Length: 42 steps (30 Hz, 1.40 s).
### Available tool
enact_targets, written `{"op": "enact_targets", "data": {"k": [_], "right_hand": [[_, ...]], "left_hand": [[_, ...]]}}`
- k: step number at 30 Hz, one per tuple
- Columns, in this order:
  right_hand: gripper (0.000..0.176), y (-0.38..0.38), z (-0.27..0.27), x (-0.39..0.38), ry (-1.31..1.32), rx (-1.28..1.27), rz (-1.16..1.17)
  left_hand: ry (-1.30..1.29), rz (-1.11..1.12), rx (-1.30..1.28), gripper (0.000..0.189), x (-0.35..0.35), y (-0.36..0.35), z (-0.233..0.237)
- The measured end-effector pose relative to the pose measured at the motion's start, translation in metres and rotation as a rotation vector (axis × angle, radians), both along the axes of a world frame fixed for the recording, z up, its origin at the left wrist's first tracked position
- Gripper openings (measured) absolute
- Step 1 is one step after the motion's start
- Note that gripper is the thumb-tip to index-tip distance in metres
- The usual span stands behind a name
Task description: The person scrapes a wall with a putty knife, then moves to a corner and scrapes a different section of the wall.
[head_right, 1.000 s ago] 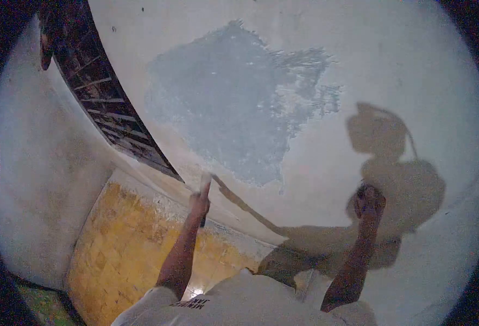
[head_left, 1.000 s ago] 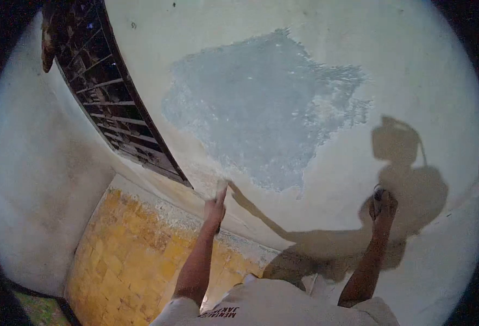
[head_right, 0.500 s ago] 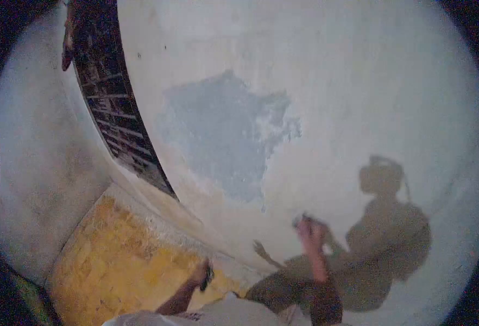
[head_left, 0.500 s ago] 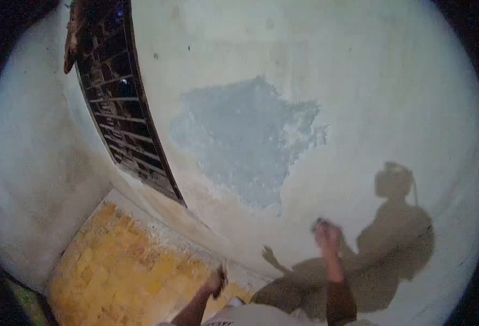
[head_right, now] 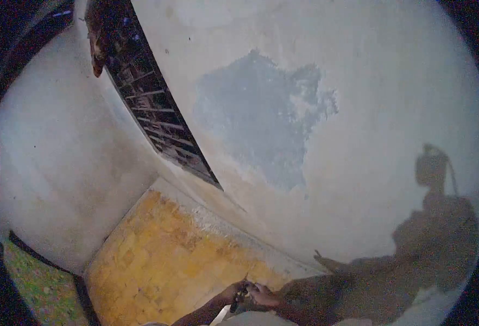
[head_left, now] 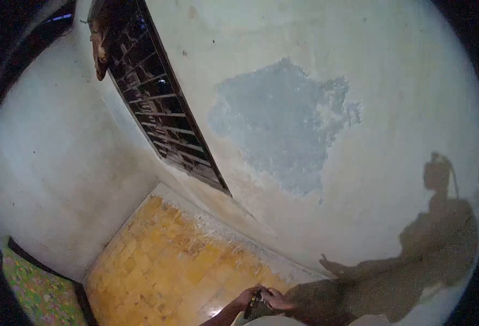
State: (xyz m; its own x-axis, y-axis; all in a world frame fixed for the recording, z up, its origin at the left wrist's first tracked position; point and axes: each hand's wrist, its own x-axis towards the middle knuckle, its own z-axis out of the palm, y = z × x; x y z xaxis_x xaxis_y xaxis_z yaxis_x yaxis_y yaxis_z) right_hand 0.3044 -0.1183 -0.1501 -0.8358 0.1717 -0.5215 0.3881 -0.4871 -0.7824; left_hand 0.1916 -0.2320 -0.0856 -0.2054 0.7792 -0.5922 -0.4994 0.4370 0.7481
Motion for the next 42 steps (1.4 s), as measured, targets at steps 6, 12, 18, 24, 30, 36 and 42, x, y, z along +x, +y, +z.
{"op": "enact_targets", "data": {"k": [6,12,18,24,30,36,42], "right_hand": [[0.035,-0.001,0.034,-0.006,0.479,0.643,-0.004],[0.050,-0.054,0.083,-0.055,0.284,0.632,0.212],[0.044,-0.092,0.065,-0.124,0.252,0.651,-0.120],[0.041,-0.107,0.049,-0.145,0.377,-0.237,-0.255],[0.029,-0.090,0.116,-0.143,0.119,0.159,-0.424],[0.020,-0.045,0.101,-0.161,0.132,0.006,-0.766],[0.023,0.030,0.074,-0.234,0.048,0.451,-0.834]], "left_hand": [[-0.679,0.633,0.096,0.022,-0.035,-0.042,-0.073],[-0.848,0.633,0.145,0.025,-0.095,-0.026,-0.047],[-0.416,0.544,0.364,0.037,-0.136,-0.048,-0.016],[0.185,0.480,0.414,0.028,-0.162,-0.045,-0.020],[0.237,0.334,0.347,0.027,-0.202,-0.044,0.029],[0.369,0.372,0.369,0.026,-0.279,-0.037,0.033],[0.411,0.541,0.349,0.027,-0.331,-0.016,0.093]]}}
